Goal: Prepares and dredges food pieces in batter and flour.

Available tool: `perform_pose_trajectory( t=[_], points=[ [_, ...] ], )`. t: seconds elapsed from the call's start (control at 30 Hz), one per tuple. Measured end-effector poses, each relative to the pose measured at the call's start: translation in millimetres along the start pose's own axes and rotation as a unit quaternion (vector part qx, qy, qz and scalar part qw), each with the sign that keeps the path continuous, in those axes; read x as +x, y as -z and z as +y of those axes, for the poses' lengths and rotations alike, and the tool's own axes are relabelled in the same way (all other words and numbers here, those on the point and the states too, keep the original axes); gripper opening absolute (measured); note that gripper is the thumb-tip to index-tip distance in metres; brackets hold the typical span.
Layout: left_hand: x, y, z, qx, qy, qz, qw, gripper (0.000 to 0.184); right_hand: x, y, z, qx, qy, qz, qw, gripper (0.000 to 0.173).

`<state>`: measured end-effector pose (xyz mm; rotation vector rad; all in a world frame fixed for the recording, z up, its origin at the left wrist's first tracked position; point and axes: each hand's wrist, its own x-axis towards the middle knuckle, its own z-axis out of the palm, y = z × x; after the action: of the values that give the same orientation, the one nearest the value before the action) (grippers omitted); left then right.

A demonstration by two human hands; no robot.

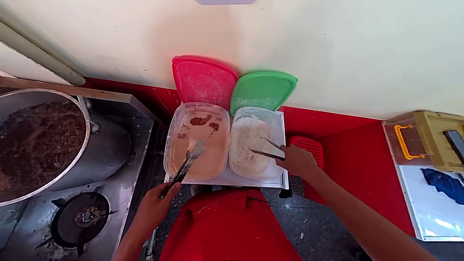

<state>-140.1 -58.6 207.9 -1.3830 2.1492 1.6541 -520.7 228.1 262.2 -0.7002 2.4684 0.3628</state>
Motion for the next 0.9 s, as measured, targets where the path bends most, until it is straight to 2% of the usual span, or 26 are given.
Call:
perform_pose_trajectory(
  t=[0.1, 0.2, 0.3, 0.4, 0.5, 0.6, 0.67, 0.77, 0.83, 0.9],
  points=[
    [3, 5, 2, 0.013, -0.004, -0.006, 1.000, 0.051, 30, -5, -3, -0.066, 0.044, 0.012, 0.997, 0.055],
    [5, 9, 9, 0.023, -0.006, -0.011, 1.000, 0.051, 66, -1, -2, -0.145, 0.122, -0.014, 0.982, 0.044],
    [11, 8, 13, 0.023, -0.016, -0.015, 0.999, 0.051, 81, 8, 0, -0.193, 0.154, -0.022, 0.969, 0.034],
    [12, 6, 14, 0.027, -0.023, -0.013, 0.999, 0.054, 72, 11, 3, -0.196, 0.156, 0.003, 0.968, 0.035],
    [11, 4, 13, 0.028, -0.025, -0.007, 0.999, 0.054, 47, 8, 18, -0.164, 0.144, 0.090, 0.972, 0.040],
    [10, 4, 12, 0.033, -0.022, -0.008, 0.999, 0.054, 3, -15, 35, -0.103, 0.119, 0.183, 0.970, 0.050],
    [10, 4, 12, 0.033, -0.023, -0.007, 0.999, 0.054, -33, -38, 42, -0.061, 0.086, 0.142, 0.984, 0.059],
    [11, 6, 14, 0.025, -0.027, -0.005, 0.999, 0.052, -74, -62, 37, 0.004, 0.033, 0.017, 0.999, 0.067],
    [11, 5, 16, 0.022, -0.024, -0.007, 0.999, 0.050, -78, -65, 22, 0.050, 0.016, -0.039, 0.998, 0.061],
    [13, 6, 19, 0.022, -0.022, -0.010, 0.999, 0.048, -61, -63, -1, 0.077, 0.035, -0.088, 0.993, 0.049]
  ],
)
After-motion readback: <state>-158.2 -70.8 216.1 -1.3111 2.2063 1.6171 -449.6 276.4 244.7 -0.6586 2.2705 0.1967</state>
